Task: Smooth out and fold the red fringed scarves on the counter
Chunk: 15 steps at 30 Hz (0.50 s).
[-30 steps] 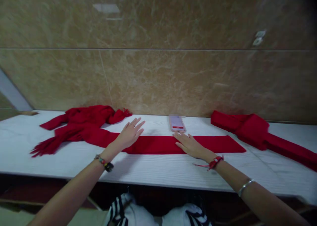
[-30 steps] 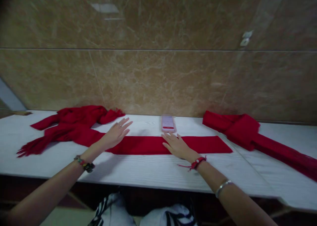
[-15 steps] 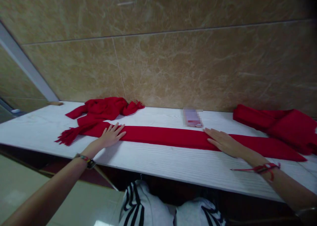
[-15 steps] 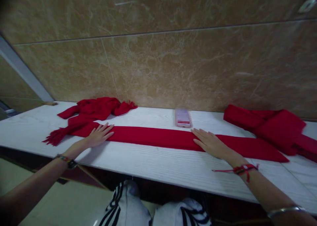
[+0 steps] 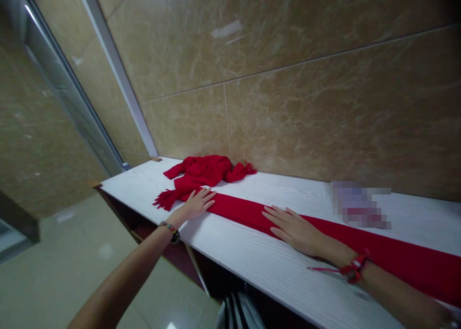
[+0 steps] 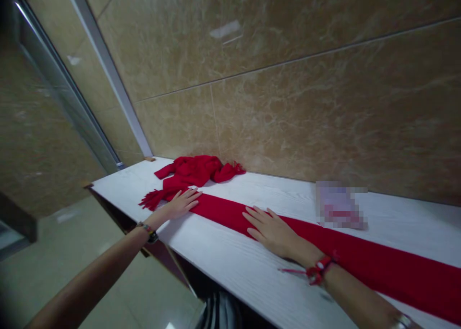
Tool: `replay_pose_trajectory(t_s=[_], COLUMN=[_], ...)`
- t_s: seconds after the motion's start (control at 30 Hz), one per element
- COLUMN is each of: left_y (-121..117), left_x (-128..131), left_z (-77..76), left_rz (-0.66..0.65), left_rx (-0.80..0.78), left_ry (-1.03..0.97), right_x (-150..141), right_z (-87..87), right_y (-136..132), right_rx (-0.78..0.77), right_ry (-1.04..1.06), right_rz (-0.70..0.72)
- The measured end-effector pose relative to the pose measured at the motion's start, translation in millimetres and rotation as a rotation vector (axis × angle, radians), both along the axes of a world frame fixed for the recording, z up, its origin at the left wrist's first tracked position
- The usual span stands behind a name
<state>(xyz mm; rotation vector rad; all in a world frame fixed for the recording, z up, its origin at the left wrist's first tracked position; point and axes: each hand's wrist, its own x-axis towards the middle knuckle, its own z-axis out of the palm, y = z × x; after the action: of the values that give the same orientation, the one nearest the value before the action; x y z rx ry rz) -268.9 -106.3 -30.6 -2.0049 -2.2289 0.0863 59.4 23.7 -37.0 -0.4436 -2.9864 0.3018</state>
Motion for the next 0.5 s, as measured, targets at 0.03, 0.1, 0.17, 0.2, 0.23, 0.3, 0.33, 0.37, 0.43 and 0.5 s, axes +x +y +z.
replay_pose_trajectory(t_s=[0.03,0.1,0.17,0.2,0.23,0.3,0.33,0.37,0.43,0.5], left_y=[-9,-27,-41,-45,-47,-45,-40,-34,-18,-2], left_x=[-18,-53,-84,-96,-104,-111,-108,-102,-79,-52], left_z=[0.3,1.6,3.8,5.4,7.2,10.9,12.2,13.0,11.8,7.3], left_rz=[0.074,0.243,0.445,0.519,0.566,0.605,0.597,0.550,0.342,0.032], left_rx=[0.032,0.084,0.132,0.146,0.159,0.193,0.227,0.270,0.350,0.324], left_ry=[0.015,0.019,0.012,0.009,0.011,0.027,0.045,0.064,0.090,0.051], right_x=[1,5,8,8,8,7,6,6,6,6], right_z=[-3.5,-7.7,-7.6,-6.3,-4.6,-1.3,-0.3,0.3,0.4,0.1], right_y=[1,4,4,4,3,1,0,0,0,-1], right_rx=[-0.004,-0.014,-0.027,-0.035,-0.043,-0.058,-0.064,-0.068,-0.075,-0.078], right_ry=[0.004,0.016,0.019,0.015,0.006,-0.022,-0.033,-0.039,-0.044,-0.045], right_rz=[-0.003,-0.011,-0.011,-0.011,-0.011,-0.017,-0.021,-0.026,-0.031,-0.031])
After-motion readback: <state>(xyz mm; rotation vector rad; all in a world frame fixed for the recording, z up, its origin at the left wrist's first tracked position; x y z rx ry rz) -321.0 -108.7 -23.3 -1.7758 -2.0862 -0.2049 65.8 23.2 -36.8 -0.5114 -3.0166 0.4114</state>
